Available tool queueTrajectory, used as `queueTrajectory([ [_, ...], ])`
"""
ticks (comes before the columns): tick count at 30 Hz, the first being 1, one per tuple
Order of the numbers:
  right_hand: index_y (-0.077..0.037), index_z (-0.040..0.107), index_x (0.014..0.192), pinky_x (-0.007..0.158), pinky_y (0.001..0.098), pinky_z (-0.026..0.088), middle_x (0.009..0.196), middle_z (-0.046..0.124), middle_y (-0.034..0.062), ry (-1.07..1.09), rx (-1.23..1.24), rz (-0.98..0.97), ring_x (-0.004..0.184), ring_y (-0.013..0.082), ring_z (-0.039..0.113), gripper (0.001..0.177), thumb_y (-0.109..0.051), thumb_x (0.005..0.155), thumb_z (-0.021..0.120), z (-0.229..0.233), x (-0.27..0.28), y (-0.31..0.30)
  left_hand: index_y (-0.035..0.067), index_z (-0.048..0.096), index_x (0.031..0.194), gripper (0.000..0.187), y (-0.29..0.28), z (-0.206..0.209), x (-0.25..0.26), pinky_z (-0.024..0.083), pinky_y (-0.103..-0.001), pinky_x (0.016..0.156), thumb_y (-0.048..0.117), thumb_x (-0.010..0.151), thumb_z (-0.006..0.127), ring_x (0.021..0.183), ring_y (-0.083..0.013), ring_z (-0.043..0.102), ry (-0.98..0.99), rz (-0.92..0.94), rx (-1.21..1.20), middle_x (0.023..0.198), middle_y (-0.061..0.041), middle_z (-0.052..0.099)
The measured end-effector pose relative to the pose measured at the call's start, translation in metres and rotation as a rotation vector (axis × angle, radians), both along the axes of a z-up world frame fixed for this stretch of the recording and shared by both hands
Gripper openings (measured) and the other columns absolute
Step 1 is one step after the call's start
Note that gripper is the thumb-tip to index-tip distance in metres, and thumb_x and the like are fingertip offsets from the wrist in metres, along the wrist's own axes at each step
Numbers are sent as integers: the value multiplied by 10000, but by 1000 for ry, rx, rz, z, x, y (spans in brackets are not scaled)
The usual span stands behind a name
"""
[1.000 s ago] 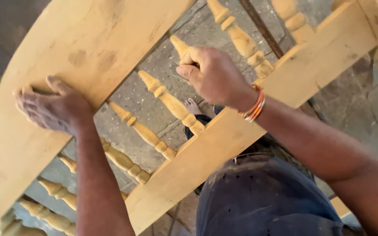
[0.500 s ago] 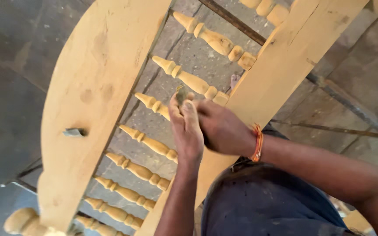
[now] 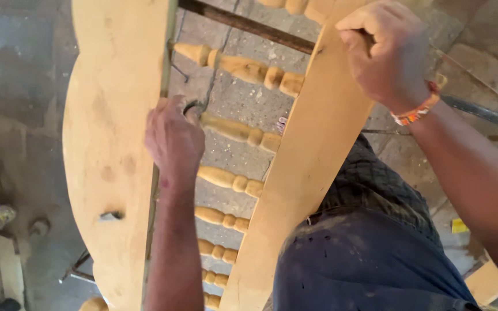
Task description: The person sands the spindles and rails of a wooden chair using a small sanding block. They work methodically along the vertical spindles and horizontal rails, holding the chair steady with one hand while sanding with the other.
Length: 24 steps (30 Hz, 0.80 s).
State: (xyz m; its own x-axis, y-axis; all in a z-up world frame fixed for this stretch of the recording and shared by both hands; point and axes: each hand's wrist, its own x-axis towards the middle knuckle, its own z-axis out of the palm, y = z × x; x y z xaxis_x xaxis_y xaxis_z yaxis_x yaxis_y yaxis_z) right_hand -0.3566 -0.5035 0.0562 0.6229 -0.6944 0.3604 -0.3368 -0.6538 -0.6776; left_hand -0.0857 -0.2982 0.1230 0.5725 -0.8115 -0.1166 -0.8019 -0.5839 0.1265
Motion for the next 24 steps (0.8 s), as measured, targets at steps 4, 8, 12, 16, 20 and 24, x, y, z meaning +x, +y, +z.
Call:
queueTrajectory([
  [4, -45, 706, 1007, 811, 425, 492, 965, 668, 112, 49, -76, -26, 945, 325, 645, 93, 26, 949, 693, -18, -4, 2, 52, 770, 903, 129, -30, -13, 12, 532, -502, 795, 108, 842, 671, 955, -397, 664, -45, -175, 287, 1015, -184, 710],
  [8, -55, 702, 1020, 800, 406, 484, 979, 665, 88, 40, -133, -13, 930, 300, 641, 120, 42, 954, 679, -11, 5, 3, 60, 757, 915, 159, -60, -38, 25, 554, -517, 752, 103, 846, 620, 891, -421, 687, -3, -154, 562, 1045, -205, 703],
  [12, -69, 707, 1041, 771, 383, 481, 957, 660, 89, 9, -111, -29, 893, 287, 637, 140, 39, 957, 675, -8, -2, -5, 31, 739, 998, 152, -42, -48, 15, 535, -534, 744, 97, 915, 629, 855, -426, 686, 25, -101, 340, 994, -214, 700],
  [16, -64, 709, 1037, 735, 378, 459, 921, 660, 89, -8, -117, -13, 848, 283, 640, 149, 60, 963, 675, -12, 2, 3, 14, 728, 990, 123, 20, -16, -12, 535, -491, 752, 118, 929, 758, 874, -398, 677, 64, 18, -167, 971, -182, 685],
  [20, -62, 709, 1035, 712, 369, 458, 896, 658, 91, 23, -166, -14, 810, 276, 637, 155, 55, 954, 647, -22, -4, 2, 75, 727, 1022, 103, 38, -6, -32, 553, -392, 728, 105, 929, 760, 815, -288, 666, 273, 313, -414, 945, -97, 690],
  [24, -67, 700, 1025, 711, 372, 472, 870, 663, 93, 66, -197, -6, 760, 269, 638, 135, 23, 967, 617, -33, -5, 7, 101, 742, 916, 107, 15, -25, -19, 516, -395, 680, 143, 898, 838, 776, -269, 663, 189, 146, -282, 888, -78, 690],
])
